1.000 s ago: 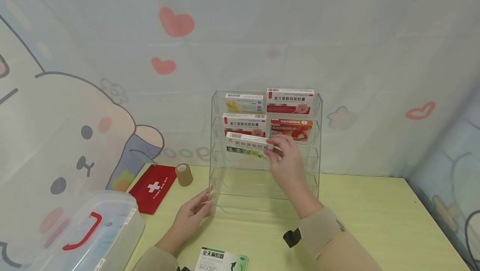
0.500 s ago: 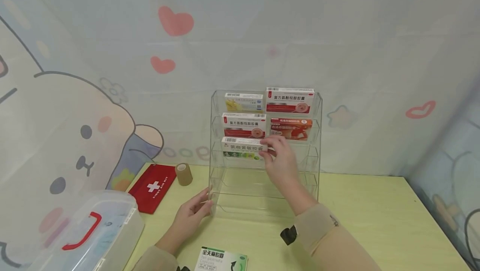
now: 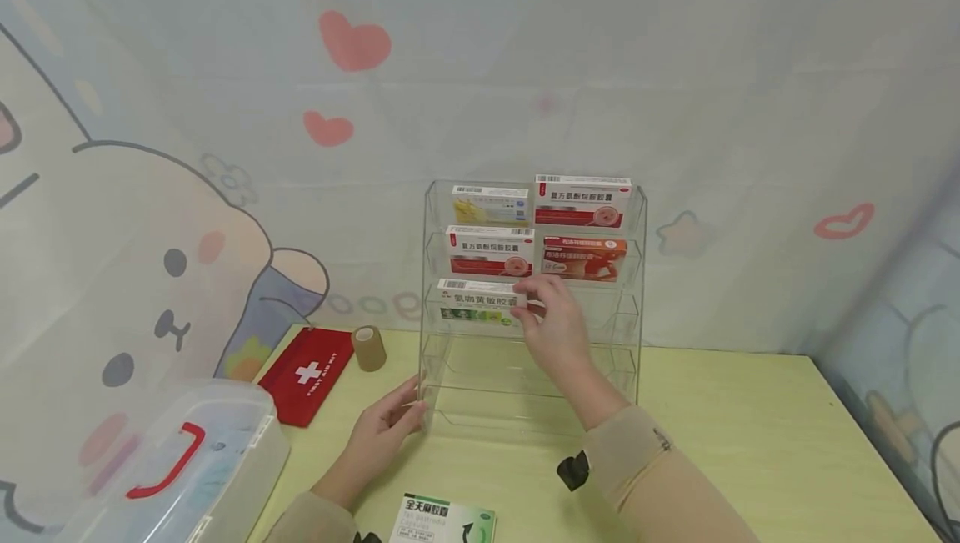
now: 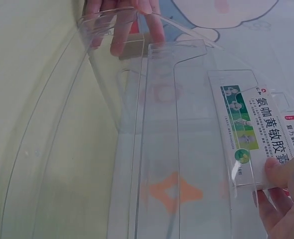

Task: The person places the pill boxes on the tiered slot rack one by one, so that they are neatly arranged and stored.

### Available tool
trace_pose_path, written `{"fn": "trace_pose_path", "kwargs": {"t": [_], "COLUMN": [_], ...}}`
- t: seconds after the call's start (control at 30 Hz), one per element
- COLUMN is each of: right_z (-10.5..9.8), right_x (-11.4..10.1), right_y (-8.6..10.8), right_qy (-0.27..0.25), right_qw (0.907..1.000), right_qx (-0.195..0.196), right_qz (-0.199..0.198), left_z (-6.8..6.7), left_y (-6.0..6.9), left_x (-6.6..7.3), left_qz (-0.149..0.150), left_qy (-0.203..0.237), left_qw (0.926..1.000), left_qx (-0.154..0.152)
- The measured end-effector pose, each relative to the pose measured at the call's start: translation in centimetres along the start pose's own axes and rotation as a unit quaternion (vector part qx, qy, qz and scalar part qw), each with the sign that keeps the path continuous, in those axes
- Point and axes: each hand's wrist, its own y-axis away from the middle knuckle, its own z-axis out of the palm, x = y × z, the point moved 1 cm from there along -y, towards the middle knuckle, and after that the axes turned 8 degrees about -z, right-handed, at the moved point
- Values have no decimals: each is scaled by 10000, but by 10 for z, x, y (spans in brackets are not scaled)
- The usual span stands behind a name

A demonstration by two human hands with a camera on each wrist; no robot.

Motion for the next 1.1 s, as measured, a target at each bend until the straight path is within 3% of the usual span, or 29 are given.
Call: {"fn": "trace_pose_path", "kwargs": {"t": [0.83,1.1], "right_z": [3,5], "right_x": [1,0], "right_y": [3,8], "right_qy": [-73,-310], "right_qw": [9999,9994], "right_qx": [-88,74], "right_qz": [63,93], "left_z": [0,0], "left_y": [0,-1], "left_x": [0,-1], "left_qz": [-36,-35], "left_qy": [-115,-141], "left_qw": [9999,9999], "left_qx": [20,39]}}
